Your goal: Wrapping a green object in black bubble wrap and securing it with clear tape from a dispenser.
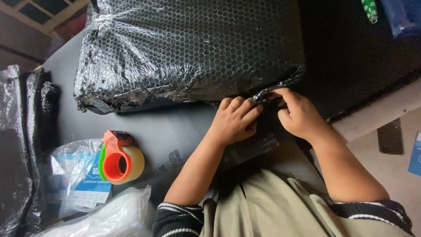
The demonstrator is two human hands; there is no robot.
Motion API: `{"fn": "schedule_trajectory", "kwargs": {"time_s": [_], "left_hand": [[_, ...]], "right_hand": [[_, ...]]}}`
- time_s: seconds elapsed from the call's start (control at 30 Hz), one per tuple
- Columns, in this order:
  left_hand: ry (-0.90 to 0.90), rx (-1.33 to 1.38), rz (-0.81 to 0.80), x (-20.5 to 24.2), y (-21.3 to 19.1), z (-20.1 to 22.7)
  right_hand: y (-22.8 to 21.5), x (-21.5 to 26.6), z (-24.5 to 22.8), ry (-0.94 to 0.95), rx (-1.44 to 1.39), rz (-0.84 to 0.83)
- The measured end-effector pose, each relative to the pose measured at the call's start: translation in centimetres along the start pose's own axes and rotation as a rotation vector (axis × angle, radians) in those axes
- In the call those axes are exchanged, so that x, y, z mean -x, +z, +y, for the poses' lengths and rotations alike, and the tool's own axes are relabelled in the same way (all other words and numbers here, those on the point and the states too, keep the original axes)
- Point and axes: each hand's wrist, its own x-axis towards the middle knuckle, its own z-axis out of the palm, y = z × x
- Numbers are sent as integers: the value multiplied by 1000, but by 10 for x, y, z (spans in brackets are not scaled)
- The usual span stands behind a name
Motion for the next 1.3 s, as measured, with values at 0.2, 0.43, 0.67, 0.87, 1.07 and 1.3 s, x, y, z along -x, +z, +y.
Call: {"fn": "schedule_trajectory", "kwargs": {"time_s": [0.2, 0.43, 0.67, 0.87, 1.07, 1.3], "left_hand": [[-25, -129, 81, -4, 7, 5], [-4, -7, 240, -1, 11, 7], [98, 179, 351, -5, 8, 14], [125, 170, 395, -18, -3, 13], [-23, 0, 227, -13, 2, 4], [-128, -101, 209, -17, 10, -2]], "right_hand": [[-6, -3, -11, -115, 156, 10], [-7, -5, -16, -177, 183, 35], [-2, -5, -22, -171, 298, 16], [24, 7, 28, -268, 636, 152], [11, -4, 7, -219, 513, 73], [3, -9, -2, -397, 395, 278]]}}
